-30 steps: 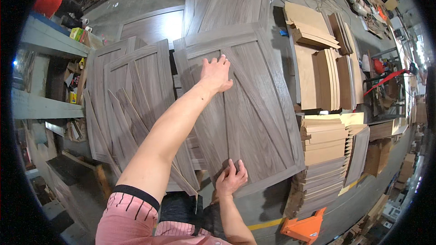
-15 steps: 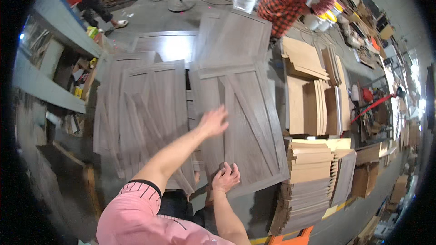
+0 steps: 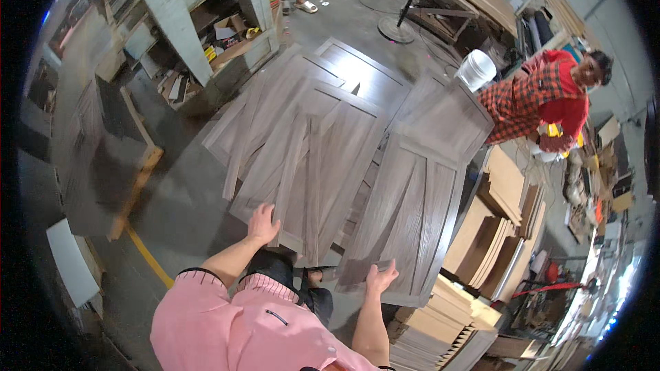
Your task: The person aligns and fits wooden trim slats onto cabinet door panels, carries a panel across the workshop, and positions trim strips on the wooden panels by hand.
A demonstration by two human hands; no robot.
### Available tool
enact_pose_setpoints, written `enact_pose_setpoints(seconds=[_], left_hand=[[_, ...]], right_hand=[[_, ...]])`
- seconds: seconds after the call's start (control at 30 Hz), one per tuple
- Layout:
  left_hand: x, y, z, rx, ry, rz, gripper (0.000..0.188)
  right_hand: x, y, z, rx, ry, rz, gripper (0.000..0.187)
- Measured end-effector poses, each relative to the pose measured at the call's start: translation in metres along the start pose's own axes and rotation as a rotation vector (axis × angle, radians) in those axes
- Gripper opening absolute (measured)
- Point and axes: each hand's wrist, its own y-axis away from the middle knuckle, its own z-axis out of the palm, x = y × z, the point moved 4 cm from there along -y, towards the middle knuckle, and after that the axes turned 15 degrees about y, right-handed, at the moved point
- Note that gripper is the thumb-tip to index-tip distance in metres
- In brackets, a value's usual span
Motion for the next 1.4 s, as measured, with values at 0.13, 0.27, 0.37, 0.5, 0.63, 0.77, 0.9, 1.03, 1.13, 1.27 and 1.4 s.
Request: enact_pose_setpoints(seconds=[0.13,0.27,0.37,0.5,0.63,0.77,0.9,1.03,1.13,1.27,1.4], left_hand=[[0.032,-0.027,0.003,-0.006,0.014,-0.261,0.079],[0.027,-0.046,0.027,0.068,0.008,-0.281,0.084],[0.042,-0.055,0.028,-0.044,0.139,-0.357,0.085],[0.032,-0.049,0.052,0.159,0.455,-0.299,0.077],[0.056,-0.040,0.061,0.078,0.546,-0.325,0.077],[0.079,-0.036,0.071,-0.016,0.398,-0.457,0.079],[0.093,-0.040,0.064,-0.072,0.281,-0.565,0.075],[0.070,-0.054,0.078,-0.136,0.323,-0.579,0.072],[0.063,-0.058,0.082,-0.107,0.385,-0.584,0.065],[0.044,-0.057,0.087,-0.050,0.610,-0.573,0.057],[0.057,-0.046,0.069,-0.099,0.740,-0.510,0.068]], right_hand=[[-0.018,0.013,-0.019,-0.079,0.020,-0.018,0.068],[-0.070,0.049,-0.034,-0.112,-0.106,-0.029,0.062],[-0.080,0.068,-0.016,-0.157,-0.149,-0.074,0.061],[-0.104,0.089,-0.004,-0.184,-0.114,-0.159,0.061],[-0.125,0.096,-0.009,-0.201,-0.134,-0.222,0.063],[-0.128,0.094,-0.011,-0.182,-0.052,-0.312,0.064],[-0.126,0.098,-0.014,-0.171,-0.042,-0.306,0.064],[-0.121,0.109,-0.014,-0.152,-0.048,-0.302,0.064],[-0.115,0.114,-0.015,-0.173,-0.060,-0.261,0.063],[-0.115,0.115,-0.016,-0.229,-0.048,-0.234,0.063],[-0.123,0.109,-0.019,-0.175,-0.063,-0.300,0.062]])
